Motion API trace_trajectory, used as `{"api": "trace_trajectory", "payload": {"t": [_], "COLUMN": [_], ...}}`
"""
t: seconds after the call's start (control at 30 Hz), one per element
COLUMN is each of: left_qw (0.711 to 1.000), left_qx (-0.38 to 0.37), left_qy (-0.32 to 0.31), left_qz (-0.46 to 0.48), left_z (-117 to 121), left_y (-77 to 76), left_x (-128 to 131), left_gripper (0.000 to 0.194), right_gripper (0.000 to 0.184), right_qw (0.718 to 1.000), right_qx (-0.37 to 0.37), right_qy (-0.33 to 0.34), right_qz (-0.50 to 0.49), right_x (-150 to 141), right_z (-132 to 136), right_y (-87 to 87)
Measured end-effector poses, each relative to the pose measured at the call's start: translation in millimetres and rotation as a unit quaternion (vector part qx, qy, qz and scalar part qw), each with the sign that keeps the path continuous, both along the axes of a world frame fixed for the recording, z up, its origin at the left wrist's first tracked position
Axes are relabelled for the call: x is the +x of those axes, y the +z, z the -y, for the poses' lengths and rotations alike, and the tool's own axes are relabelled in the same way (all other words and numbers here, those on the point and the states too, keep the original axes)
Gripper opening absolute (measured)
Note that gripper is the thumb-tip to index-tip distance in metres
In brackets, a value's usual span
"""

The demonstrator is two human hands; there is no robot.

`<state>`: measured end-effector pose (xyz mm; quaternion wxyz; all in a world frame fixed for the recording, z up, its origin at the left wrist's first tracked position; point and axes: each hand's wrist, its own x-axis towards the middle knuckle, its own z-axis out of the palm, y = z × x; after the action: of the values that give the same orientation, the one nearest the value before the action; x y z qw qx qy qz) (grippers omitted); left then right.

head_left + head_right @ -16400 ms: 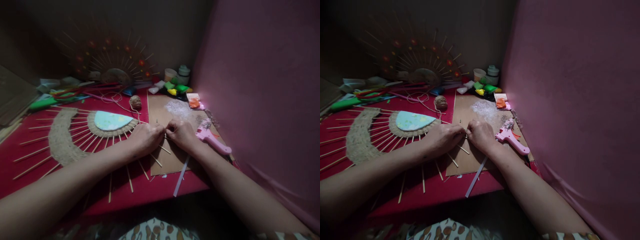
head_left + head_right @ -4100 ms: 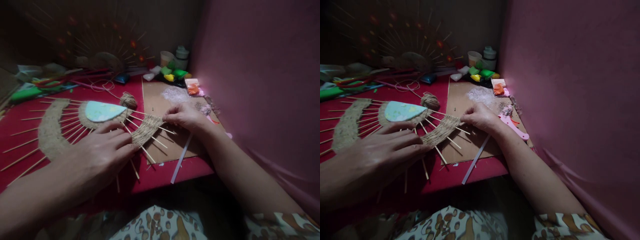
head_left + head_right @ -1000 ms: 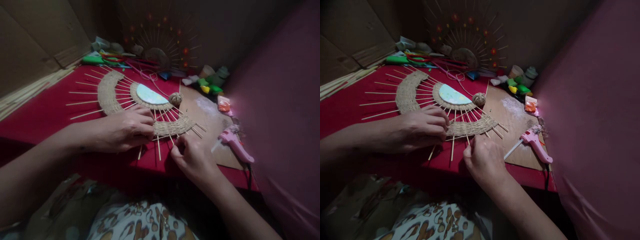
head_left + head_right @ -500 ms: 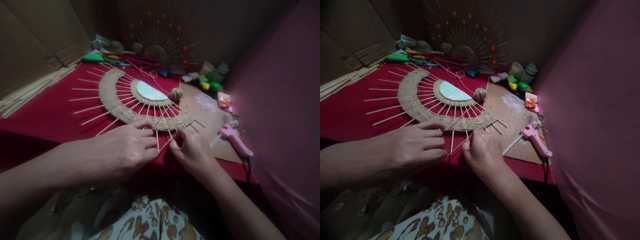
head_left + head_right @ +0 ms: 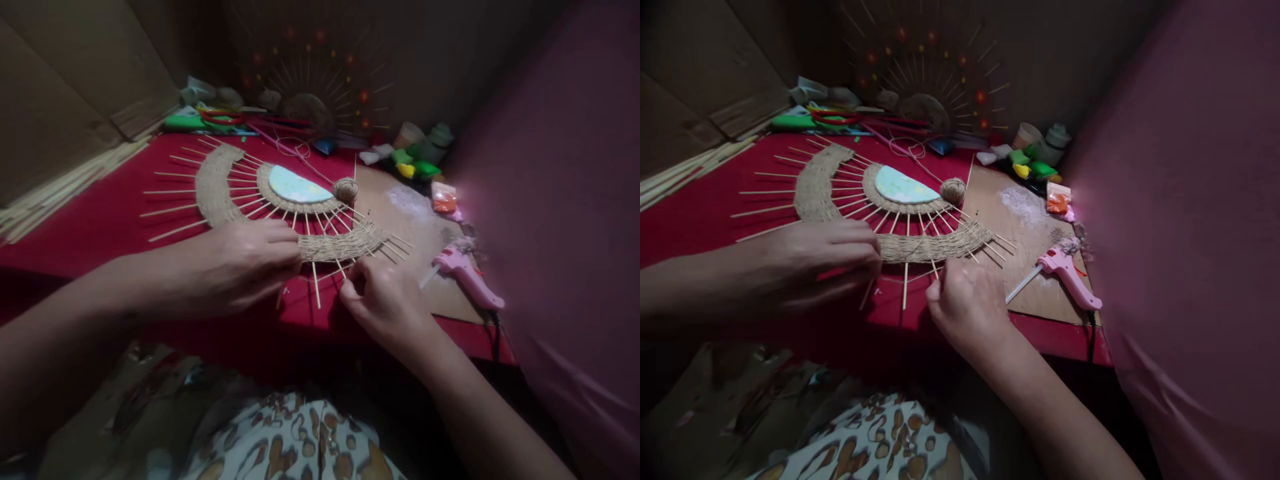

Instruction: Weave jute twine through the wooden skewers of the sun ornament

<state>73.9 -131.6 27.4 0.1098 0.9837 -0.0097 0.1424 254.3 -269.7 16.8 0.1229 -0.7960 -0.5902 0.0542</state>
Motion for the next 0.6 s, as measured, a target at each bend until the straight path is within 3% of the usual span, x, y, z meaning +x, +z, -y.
{"api": "trace_trajectory", "payload": {"t": [0.13,0.23,0.6], "left_qw": [0.996,0.996,0.996], "left_qx": [0.058,0.051,0.02], "left_qy": [0.06,0.065,0.085], "left_qz": [-0.014,-0.024,0.025], "left_z": [-31,-45,-53], "left_y": [-9.7,-15.9,-17.1], "left_x": [1,1,-18], "left_gripper": [0.026,0.029,0.026], "right_gripper": [0.01,0.012,0.013], "right_qw": [1.0,0.999,0.997], "right_qx": [-0.028,-0.033,-0.008], "right_qy": [-0.011,-0.006,0.037], "right_qz": [0.006,0.013,0.066], "right_x": [2,3,7], "right_z": [2,2,4], "right_y": [-3.5,-7.7,-14.1]}}
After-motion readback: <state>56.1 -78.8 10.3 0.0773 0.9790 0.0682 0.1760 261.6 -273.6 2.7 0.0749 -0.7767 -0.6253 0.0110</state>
